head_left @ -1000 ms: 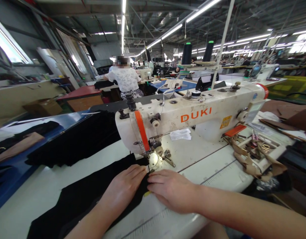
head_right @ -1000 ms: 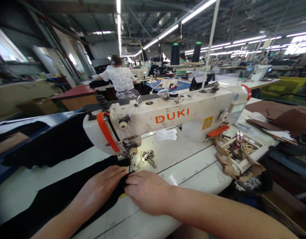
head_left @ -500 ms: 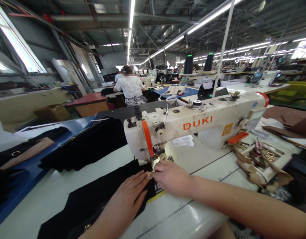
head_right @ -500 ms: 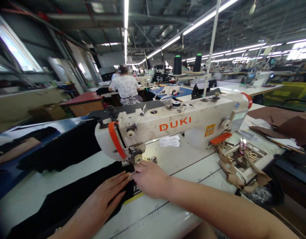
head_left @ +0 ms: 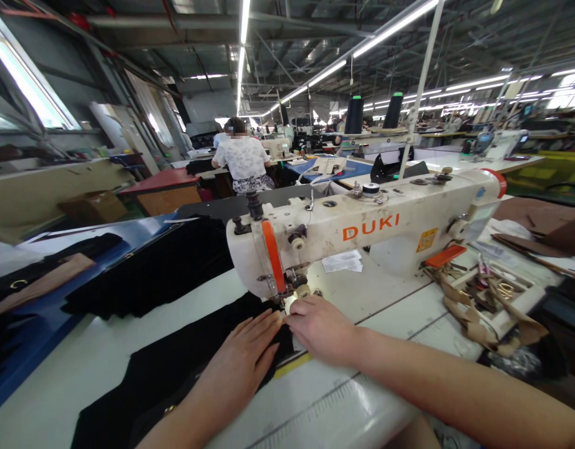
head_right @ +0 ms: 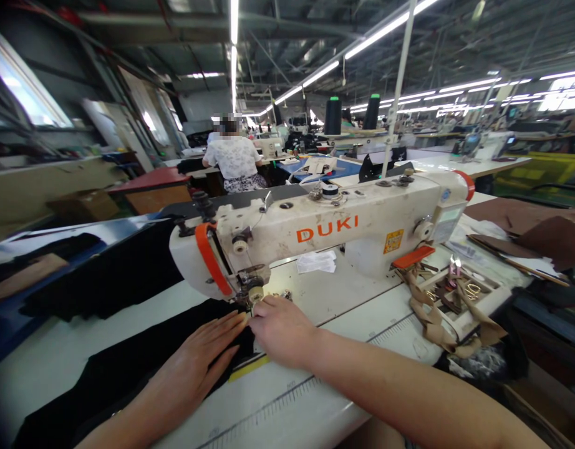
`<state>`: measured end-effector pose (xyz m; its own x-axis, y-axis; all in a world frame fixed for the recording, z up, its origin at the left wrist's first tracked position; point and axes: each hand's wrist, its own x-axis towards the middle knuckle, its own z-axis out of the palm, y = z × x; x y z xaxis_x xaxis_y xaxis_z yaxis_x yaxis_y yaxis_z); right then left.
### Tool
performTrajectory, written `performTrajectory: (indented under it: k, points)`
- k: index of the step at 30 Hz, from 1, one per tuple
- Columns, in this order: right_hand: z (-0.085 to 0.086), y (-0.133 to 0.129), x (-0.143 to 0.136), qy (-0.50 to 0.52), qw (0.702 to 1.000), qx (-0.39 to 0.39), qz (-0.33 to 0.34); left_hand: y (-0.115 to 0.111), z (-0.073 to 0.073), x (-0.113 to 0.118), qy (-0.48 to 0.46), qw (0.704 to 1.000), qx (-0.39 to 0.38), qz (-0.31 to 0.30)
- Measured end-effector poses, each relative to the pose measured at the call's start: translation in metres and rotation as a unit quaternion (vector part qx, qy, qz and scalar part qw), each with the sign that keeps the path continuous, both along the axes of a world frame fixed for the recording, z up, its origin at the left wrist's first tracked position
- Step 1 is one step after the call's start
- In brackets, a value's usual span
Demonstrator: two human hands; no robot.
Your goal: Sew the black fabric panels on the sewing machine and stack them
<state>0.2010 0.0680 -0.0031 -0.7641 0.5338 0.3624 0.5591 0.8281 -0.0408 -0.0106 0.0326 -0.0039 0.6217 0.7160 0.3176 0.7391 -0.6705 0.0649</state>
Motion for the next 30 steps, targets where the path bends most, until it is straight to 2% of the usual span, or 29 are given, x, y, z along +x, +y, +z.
performTrajectory:
  k: [7,19,30]
  points:
    - [-0.001,0.004,-0.001,-0.01,1.0,0.004,-0.013,0.01,0.0,-0.001,-0.008,1.0,0.012,-0.006]
    - [-0.003,0.003,0.0,-0.008,1.0,0.015,-0.002,0.011,-0.001,0.0,-0.032,0.999,0.003,-0.014]
    - [0.0,0.002,0.0,-0.014,1.0,-0.004,-0.022,0.02,-0.003,-0.004,-0.006,1.0,-0.002,0.016]
